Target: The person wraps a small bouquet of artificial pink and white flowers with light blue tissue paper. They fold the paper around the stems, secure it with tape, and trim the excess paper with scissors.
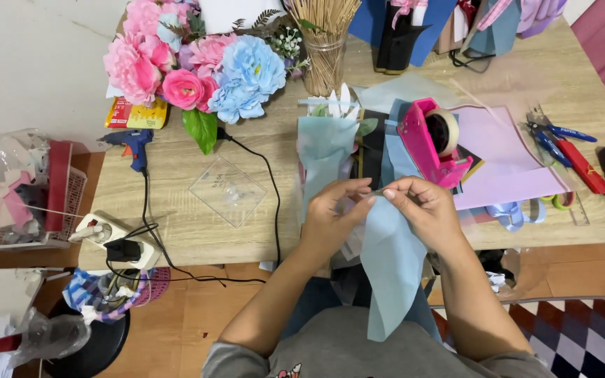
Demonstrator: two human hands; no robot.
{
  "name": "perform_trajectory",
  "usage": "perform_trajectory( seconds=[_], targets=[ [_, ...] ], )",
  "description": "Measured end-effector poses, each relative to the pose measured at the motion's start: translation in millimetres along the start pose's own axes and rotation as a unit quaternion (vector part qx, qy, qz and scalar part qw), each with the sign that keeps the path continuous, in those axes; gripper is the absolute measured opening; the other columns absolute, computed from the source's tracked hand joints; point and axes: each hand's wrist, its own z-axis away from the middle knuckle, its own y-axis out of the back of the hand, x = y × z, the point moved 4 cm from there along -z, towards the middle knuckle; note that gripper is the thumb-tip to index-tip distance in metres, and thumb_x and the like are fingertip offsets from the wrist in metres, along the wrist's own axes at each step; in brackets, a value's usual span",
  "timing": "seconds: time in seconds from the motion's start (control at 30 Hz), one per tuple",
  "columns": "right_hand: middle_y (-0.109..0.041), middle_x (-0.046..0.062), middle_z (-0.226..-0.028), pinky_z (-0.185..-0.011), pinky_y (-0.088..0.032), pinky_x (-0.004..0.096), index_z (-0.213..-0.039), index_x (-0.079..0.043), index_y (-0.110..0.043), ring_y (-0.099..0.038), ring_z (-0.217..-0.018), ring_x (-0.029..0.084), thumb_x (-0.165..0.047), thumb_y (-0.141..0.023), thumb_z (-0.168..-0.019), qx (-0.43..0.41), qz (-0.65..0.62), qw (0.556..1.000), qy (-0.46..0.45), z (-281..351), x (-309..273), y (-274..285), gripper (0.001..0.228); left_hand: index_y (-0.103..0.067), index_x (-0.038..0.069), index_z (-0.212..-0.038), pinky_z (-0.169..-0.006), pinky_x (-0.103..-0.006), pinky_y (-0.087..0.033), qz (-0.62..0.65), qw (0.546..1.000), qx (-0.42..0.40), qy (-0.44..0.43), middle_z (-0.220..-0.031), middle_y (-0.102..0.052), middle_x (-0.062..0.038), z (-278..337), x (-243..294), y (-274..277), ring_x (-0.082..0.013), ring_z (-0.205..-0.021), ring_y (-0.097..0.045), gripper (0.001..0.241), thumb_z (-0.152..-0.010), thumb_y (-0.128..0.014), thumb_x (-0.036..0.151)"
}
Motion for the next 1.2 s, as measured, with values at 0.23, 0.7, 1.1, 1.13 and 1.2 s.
perform_trajectory(
  seconds=[0.23,0.7,1.1,1.13,1.2],
  targets=[
    [-0.07,0.003,-0.065,-0.071,-0.05,0.027,-0.095,-0.004,-0.077,-0.054,-0.066,0.009,-0.009,-0.073,-0.096,-0.048,0.054,0.997,0.018,-2,-5,0,0.007,-0.079,0.015,-0.101,-0.09,-0.0328,-0.05,-0.067,0.994,-0.072,-0.057,-0.083,-0.077,0.0,-12,14,-2,-0.0179,-0.078,-0.073,0.011,-0.092,-0.076,0.02],
    [-0.063,0.001,-0.057,-0.051,-0.045,0.021,-0.086,-0.002,-0.074,-0.052,-0.054,0.007,-0.003,-0.068,-0.094,-0.118,-0.022,0.991,-0.051,-6,-7,-3,0.01,-0.077,0.02,-0.095,-0.116,-0.0611,-0.019,-0.122,0.966,-0.112,-0.197,-0.119,-0.07,-0.002,-11,4,3,-0.0226,-0.109,-0.066,0.005,-0.096,-0.073,0.023],
    [-0.064,0.003,-0.057,-0.044,-0.047,0.021,-0.083,0.0,-0.073,-0.056,-0.051,0.007,-0.002,-0.07,-0.092,-0.144,-0.079,0.984,-0.067,-7,2,-12,0.01,-0.076,0.021,-0.096,-0.121,-0.0579,-0.014,0.069,0.978,-0.137,-0.14,-0.136,-0.062,-0.01,-3,-18,7,-0.0249,-0.126,-0.062,0.003,-0.097,-0.074,0.021],
    [-0.064,0.003,-0.057,-0.044,-0.047,0.021,-0.083,0.0,-0.073,-0.056,-0.051,0.007,-0.002,-0.07,-0.092,-0.145,-0.079,0.984,-0.068,-7,4,-12,0.01,-0.076,0.021,-0.096,-0.121,-0.0579,-0.014,0.069,0.978,-0.136,-0.139,-0.136,-0.062,-0.01,-1,-19,8,-0.0249,-0.126,-0.062,0.003,-0.097,-0.074,0.021],
    [-0.065,0.004,-0.057,-0.045,-0.047,0.02,-0.087,0.002,-0.073,-0.057,-0.049,0.007,-0.001,-0.069,-0.092,-0.128,-0.092,0.984,-0.081,-10,9,-11,0.007,-0.076,0.015,-0.098,-0.118,-0.0533,-0.028,0.179,0.968,-0.142,-0.104,-0.139,-0.059,-0.014,2,-22,10,-0.0293,-0.129,-0.06,0.005,-0.096,-0.074,0.012]
  ],
)
